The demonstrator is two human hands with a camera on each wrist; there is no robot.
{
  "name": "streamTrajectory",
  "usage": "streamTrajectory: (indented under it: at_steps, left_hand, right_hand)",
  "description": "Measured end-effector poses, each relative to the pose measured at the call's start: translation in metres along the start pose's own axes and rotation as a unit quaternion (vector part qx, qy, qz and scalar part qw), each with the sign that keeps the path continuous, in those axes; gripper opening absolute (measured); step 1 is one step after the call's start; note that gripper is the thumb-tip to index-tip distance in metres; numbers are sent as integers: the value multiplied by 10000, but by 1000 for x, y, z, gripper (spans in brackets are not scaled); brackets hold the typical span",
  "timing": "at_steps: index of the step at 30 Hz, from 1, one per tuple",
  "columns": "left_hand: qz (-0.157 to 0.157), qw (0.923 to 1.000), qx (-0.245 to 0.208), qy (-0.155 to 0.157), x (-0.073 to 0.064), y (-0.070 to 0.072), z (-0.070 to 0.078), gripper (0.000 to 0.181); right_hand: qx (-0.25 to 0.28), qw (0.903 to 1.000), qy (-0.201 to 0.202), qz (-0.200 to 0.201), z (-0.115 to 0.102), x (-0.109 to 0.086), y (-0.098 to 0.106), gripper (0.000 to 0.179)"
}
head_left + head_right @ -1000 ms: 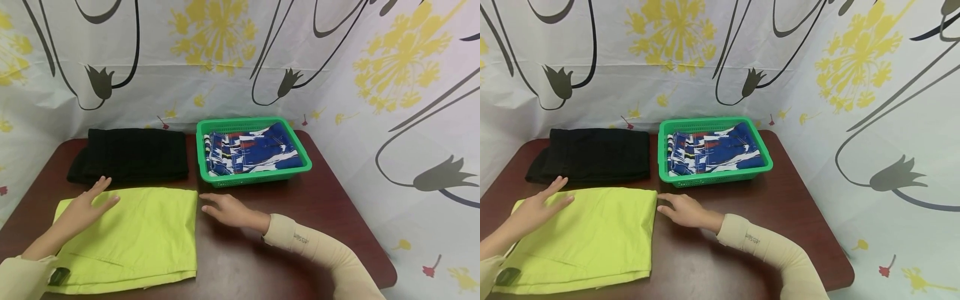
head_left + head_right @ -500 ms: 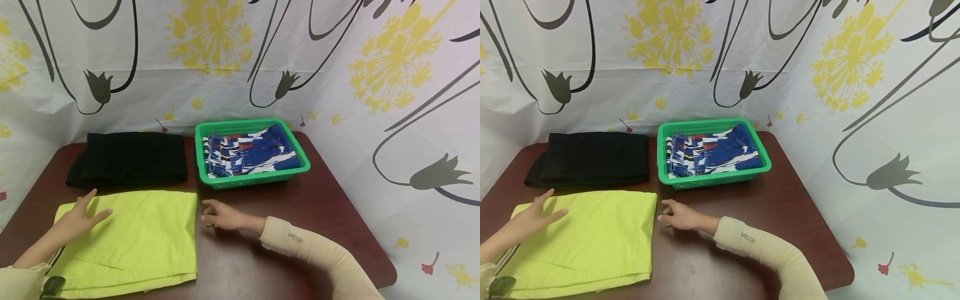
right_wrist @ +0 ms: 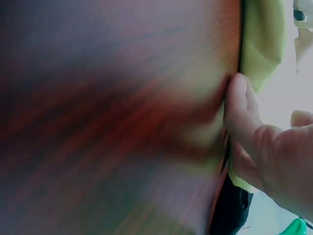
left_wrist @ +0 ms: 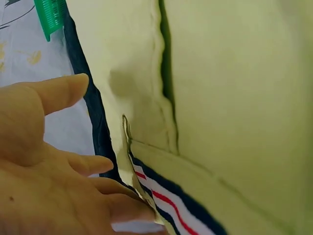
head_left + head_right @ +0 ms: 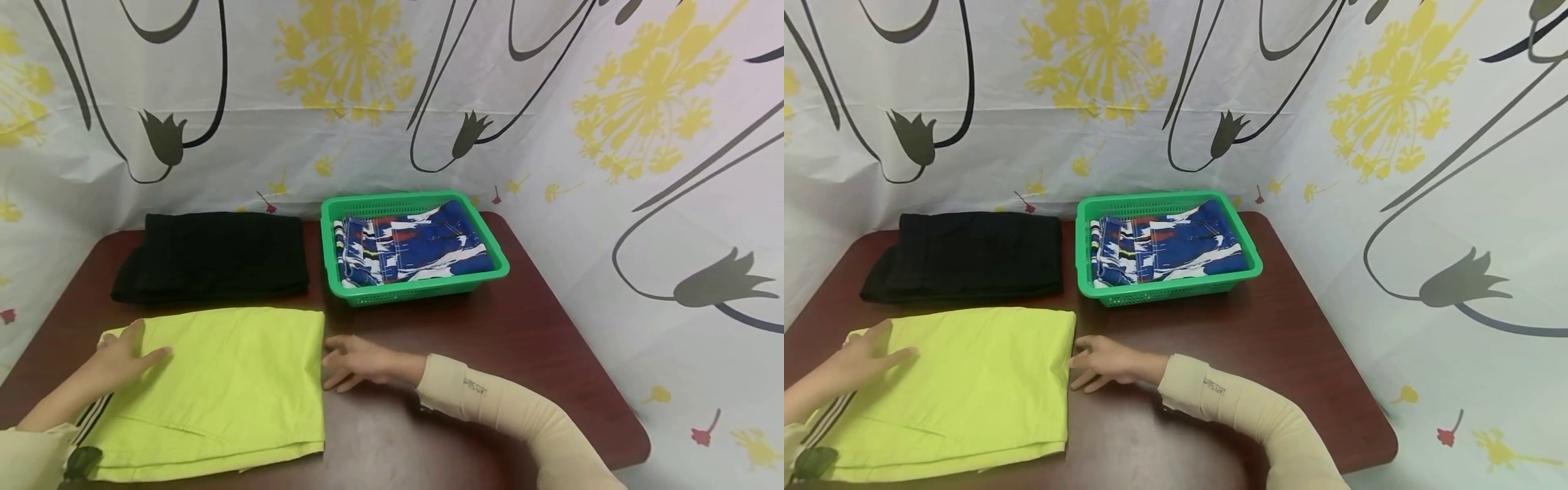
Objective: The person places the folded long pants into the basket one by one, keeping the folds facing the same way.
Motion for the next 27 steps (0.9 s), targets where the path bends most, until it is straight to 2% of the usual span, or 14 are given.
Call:
streamTrajectory:
  at_steps: [6,14,19,24,27]
  left_hand:
    - [-216,9991,-91,343,-2,-3,-14,101]
    - [-550,9977,333,218,-5,-15,-23,98]
    - [-407,9990,82,154,-3,-12,-28,103]
    - [-505,9977,-290,335,-2,-8,-36,107]
    - [-540,9978,-185,328,-2,-6,-38,108]
  right_hand:
    - [435,9986,-157,-274,2,0,-11,70]
    - [626,9971,-215,-369,3,-2,-16,69]
    - [626,9971,-234,-365,2,-3,-16,68]
    - [540,9976,-187,-382,2,-2,-16,68]
    - [335,9982,-104,-492,1,-1,-17,61]
Point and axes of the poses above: each hand's wrist, its own x-axis towards the middle knuckle, its own y-axis out of the back of the hand, z = x × y, the point moved 9 cm from there along x, towards the middle knuckle, and after that the axes turned 12 degrees about -x, right-handed, at the moved point
